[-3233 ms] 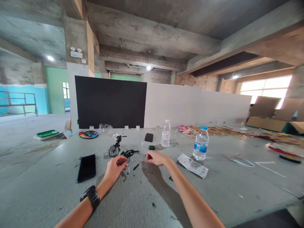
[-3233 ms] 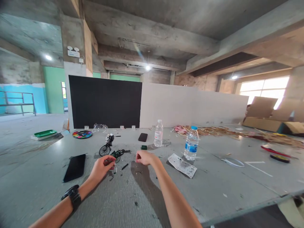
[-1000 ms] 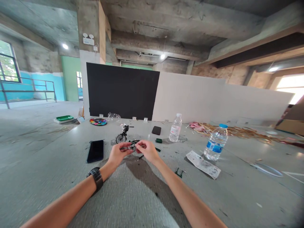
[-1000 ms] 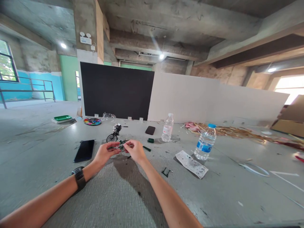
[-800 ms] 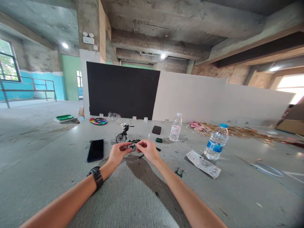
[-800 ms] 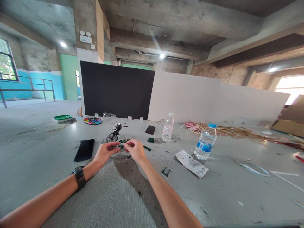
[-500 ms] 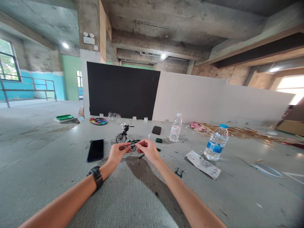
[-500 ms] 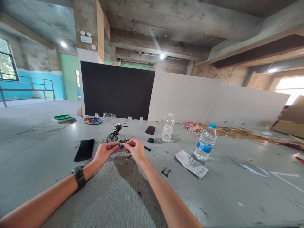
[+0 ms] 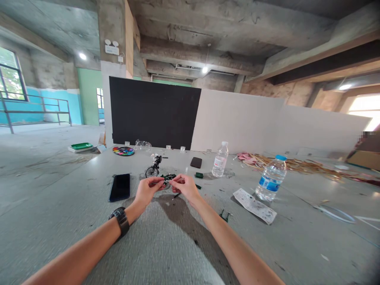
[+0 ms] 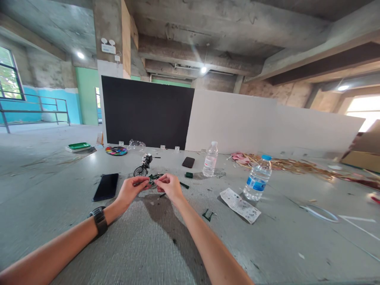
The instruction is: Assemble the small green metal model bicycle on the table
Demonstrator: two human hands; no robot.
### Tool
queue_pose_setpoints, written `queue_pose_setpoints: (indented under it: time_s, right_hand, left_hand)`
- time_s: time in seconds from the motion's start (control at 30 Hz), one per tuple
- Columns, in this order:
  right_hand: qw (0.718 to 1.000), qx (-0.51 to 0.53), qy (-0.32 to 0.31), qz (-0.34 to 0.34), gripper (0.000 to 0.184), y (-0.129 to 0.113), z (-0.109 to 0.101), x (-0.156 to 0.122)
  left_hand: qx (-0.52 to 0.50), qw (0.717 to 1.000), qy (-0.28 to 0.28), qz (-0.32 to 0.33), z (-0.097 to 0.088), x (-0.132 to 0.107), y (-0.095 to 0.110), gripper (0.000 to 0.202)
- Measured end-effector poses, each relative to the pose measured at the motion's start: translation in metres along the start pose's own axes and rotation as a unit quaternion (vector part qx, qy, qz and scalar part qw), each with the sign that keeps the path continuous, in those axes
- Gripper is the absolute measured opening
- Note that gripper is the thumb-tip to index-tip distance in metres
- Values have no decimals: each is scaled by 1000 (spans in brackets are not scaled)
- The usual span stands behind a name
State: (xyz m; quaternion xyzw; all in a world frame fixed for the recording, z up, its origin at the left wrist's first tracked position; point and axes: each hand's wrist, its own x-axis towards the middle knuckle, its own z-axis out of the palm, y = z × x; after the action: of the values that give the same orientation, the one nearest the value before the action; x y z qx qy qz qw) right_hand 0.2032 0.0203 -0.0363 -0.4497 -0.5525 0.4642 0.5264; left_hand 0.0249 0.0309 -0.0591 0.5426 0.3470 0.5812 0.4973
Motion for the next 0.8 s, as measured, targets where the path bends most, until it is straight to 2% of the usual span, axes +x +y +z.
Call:
queue_pose_setpoints:
  time_s: [0.33, 0.8]
  right_hand:
    - [1000, -12, -18, -3, 41, 3, 3, 1]
    - [992, -83, -15, -95, 36, 0, 4, 4]
  left_hand:
    - [26, 1000, 16, 4, 0, -2, 6, 32]
    - [4, 1000, 6, 18, 0, -1, 8, 28]
